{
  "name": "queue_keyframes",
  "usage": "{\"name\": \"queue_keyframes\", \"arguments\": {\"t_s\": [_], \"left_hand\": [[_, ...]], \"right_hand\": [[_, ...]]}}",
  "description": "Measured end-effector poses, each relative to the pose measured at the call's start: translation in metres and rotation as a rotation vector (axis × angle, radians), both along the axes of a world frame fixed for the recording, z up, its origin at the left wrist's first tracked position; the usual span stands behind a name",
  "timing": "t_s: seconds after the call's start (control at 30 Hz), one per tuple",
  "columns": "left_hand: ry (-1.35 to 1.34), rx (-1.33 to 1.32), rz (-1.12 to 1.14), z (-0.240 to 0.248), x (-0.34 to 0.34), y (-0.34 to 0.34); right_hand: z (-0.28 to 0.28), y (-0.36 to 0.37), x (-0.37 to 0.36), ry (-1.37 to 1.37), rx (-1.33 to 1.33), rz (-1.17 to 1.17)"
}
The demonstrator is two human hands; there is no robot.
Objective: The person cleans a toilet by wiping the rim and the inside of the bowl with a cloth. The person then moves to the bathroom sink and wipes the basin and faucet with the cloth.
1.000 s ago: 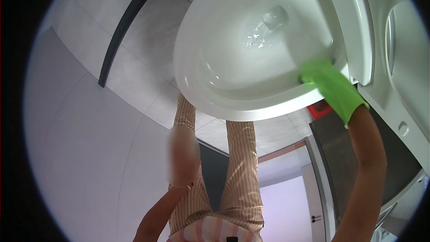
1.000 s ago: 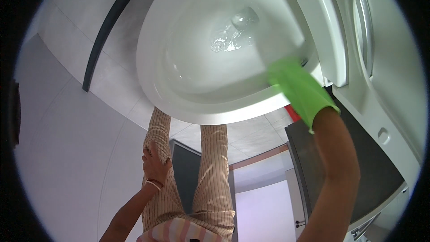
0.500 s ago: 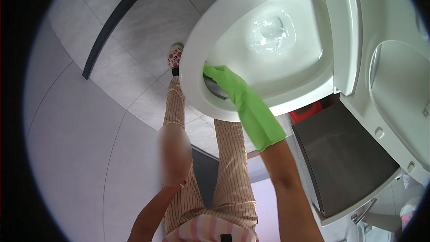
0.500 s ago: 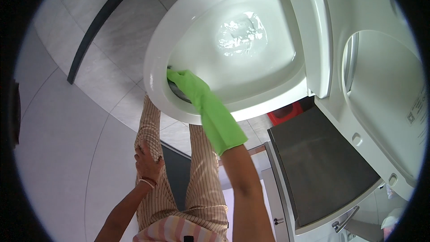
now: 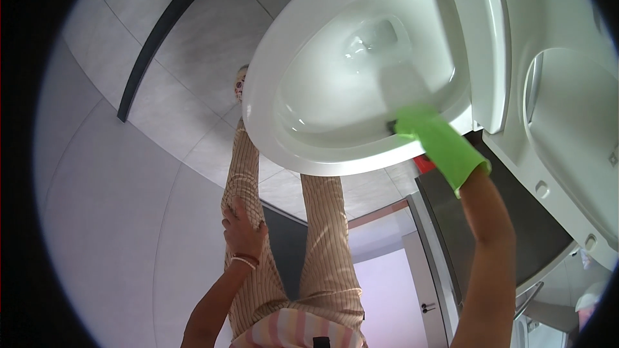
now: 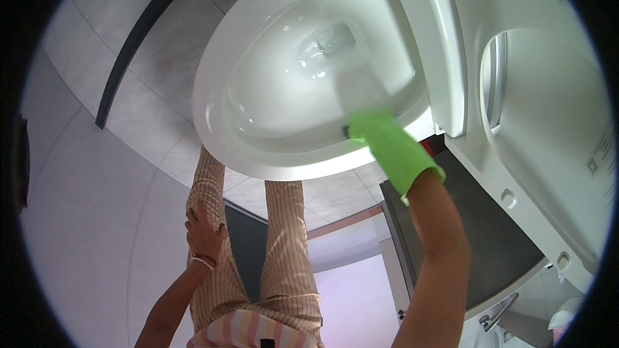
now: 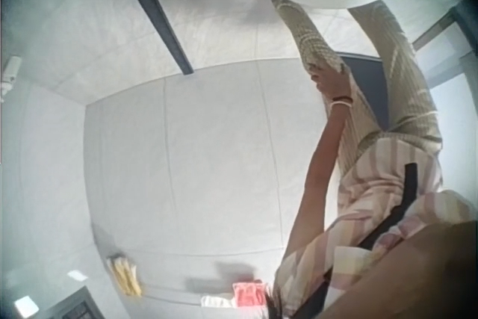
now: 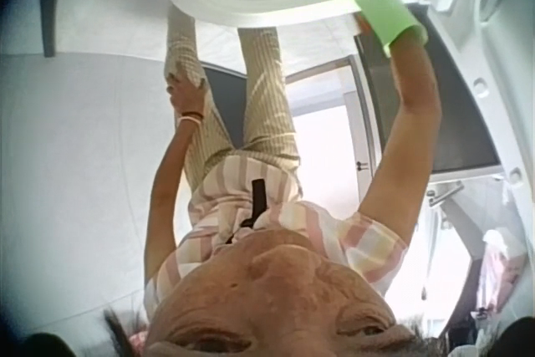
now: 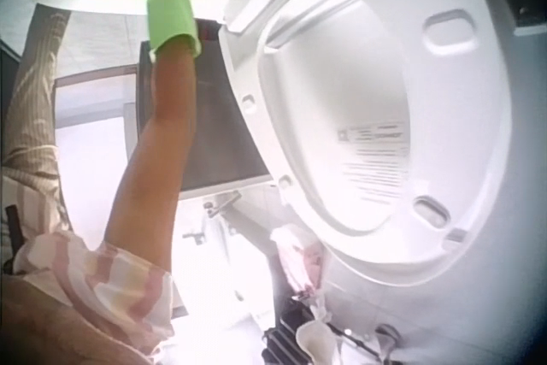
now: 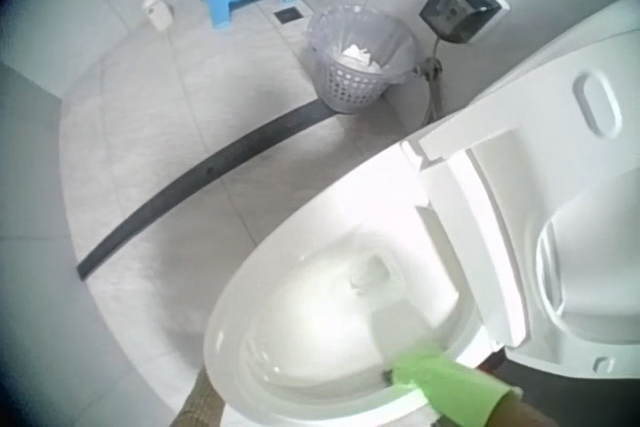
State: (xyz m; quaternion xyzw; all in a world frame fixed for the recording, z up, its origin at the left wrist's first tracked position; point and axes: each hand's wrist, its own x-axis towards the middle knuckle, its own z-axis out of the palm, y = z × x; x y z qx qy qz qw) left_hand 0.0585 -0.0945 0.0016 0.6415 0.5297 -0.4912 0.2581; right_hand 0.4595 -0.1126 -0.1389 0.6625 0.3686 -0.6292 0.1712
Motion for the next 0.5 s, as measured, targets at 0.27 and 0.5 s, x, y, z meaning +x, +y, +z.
{"name": "queue_keyframes", "arguments": {"t_s": [0.27,0.5], "left_hand": [[0.033,-0.035,0.054,0.002,0.003,0.006],[0.043,-0.064,0.135,0.002,0.004,0.010]], "right_hand": [[0.000,0.021,0.040,-0.139,0.010,0.056],[0.014,0.024,-0.017,-0.031,-0.004,-0.297]]}}
